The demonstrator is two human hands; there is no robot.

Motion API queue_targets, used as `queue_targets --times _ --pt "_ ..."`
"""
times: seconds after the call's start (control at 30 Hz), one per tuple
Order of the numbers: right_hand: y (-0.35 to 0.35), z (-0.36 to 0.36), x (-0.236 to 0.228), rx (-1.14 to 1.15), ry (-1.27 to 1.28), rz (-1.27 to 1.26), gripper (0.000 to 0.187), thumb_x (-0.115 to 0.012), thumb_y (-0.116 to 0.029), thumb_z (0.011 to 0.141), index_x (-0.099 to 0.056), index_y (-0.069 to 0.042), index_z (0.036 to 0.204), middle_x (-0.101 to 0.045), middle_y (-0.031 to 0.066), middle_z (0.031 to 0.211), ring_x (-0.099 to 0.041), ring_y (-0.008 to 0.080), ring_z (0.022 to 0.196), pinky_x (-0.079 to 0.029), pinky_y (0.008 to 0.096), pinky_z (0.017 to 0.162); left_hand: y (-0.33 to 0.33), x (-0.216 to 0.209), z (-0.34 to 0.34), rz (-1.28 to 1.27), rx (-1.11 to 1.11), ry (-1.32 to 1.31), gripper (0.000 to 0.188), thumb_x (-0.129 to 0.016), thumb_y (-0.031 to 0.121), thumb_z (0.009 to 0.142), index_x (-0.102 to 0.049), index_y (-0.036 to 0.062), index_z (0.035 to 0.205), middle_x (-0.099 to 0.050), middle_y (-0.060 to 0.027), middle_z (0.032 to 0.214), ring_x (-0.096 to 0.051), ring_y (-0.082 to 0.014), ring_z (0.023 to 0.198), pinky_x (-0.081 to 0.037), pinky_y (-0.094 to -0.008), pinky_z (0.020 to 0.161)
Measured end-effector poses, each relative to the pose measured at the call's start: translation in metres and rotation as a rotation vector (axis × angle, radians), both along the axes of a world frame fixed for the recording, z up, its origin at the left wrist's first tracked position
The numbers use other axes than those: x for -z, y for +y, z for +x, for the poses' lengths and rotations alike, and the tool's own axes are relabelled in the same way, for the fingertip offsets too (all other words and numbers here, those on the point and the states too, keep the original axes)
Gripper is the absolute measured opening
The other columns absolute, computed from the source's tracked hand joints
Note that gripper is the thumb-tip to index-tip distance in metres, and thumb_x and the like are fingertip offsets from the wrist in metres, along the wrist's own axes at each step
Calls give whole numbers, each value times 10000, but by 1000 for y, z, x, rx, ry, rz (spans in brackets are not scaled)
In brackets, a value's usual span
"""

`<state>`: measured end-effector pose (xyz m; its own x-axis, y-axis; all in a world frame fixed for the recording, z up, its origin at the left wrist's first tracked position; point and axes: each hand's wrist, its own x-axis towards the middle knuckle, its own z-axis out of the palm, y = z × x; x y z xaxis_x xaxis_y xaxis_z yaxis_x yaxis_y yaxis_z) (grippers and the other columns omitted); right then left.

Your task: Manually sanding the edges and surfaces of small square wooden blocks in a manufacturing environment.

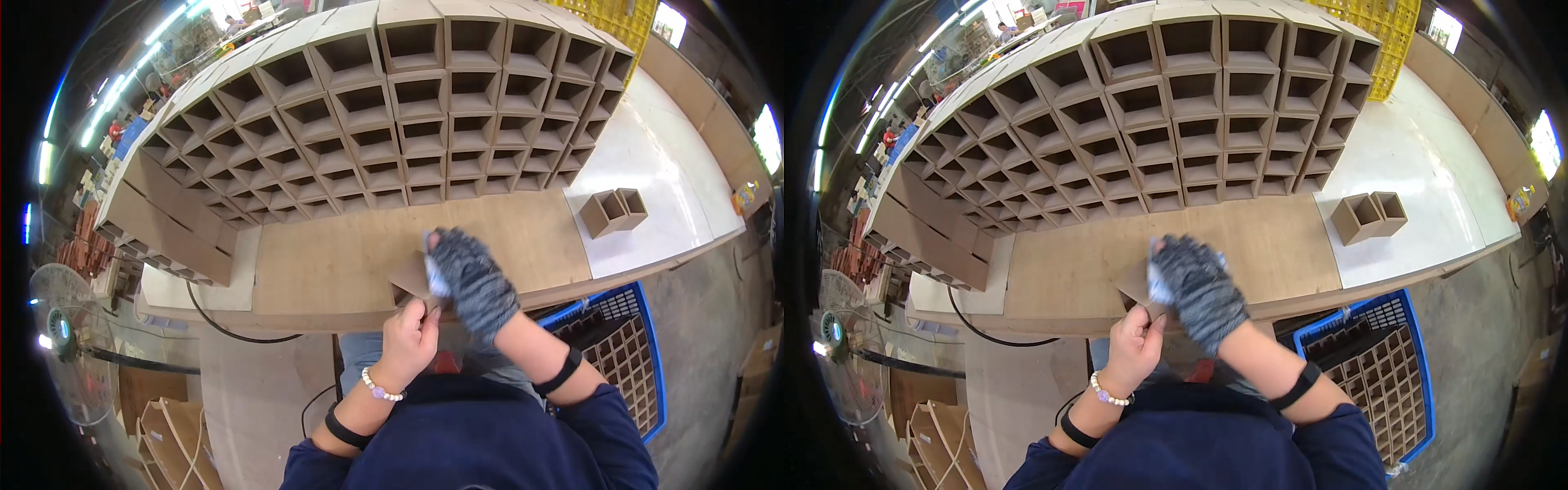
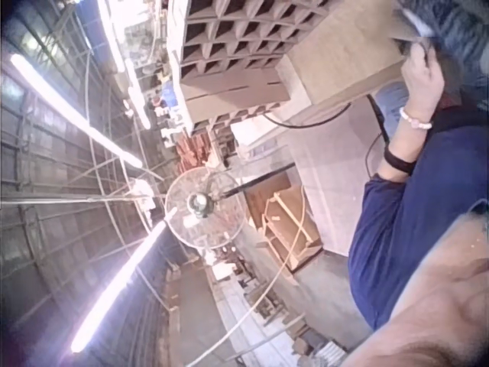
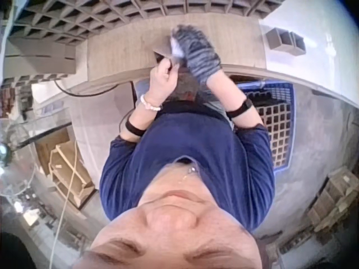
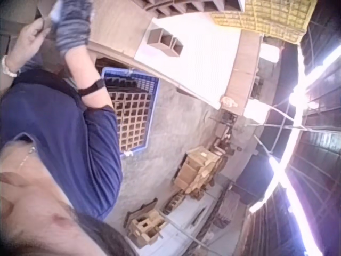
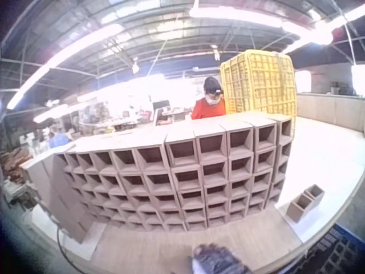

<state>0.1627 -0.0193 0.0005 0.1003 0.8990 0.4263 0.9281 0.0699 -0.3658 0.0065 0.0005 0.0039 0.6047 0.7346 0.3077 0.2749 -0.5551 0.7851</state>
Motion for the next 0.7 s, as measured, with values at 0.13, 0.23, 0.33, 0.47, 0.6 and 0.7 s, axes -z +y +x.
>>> queue_targets --times 0.13,0.23,0.33,0.47,0.6,0.7 --pt "-23 -45 -39 -263 -76 82 367 -491 -172 788 -539 -28 1122 -539 160 1167 -500 306 1123 -348 403 1009 3 -1 -6 -81 -2 -134 128 -597 72 826 -508 -1 771 -572 -141 645 -589 -255 575 -454 -328 520" --pt "9 -8 -36 52 -61 -255 286 -480 -171 799 -565 -42 1041 -577 139 1082 -540 297 1031 -389 405 951 5 4 -13 -159 5 -24 122 -580 66 853 -514 -15 789 -591 -134 672 -601 -196 598 -467 -266 551" --pt "-1 60 17 232 -121 -170 565 -492 -86 802 -371 -78 1354 -392 175 1375 -389 330 1257 -295 411 1062 4 3 -7 -233 38 -232 211 -553 121 887 -478 -5 735 -566 -72 650 -537 -136 602 -436 -252 566" --pt "-20 45 -17 195 203 101 742 -578 14 714 -296 -65 1395 -404 183 1363 -429 338 1219 -328 396 1040 7 -20 -3 -672 -90 -475 269 -516 203 917 -495 0 743 -577 -2 749 -516 -95 710 -425 -248 655" --pt "-23 36 -27 193 644 83 771 -586 13 718 -254 -45 1412 -400 206 1361 -444 311 1213 -351 365 1023 15 -10 -11 -678 -56 -440 215 -499 114 902 -516 -45 1046 -597 -31 882 -560 -112 831 -436 -233 748" --pt "-28 15 -43 68 258 292 649 -557 -39 787 -314 -44 1390 -443 204 1318 -529 293 1112 -411 400 952 -3 -17 6 -323 -23 -449 302 -539 -21 827 -476 -44 1121 -624 -70 815 -610 -171 805 -470 -274 730"
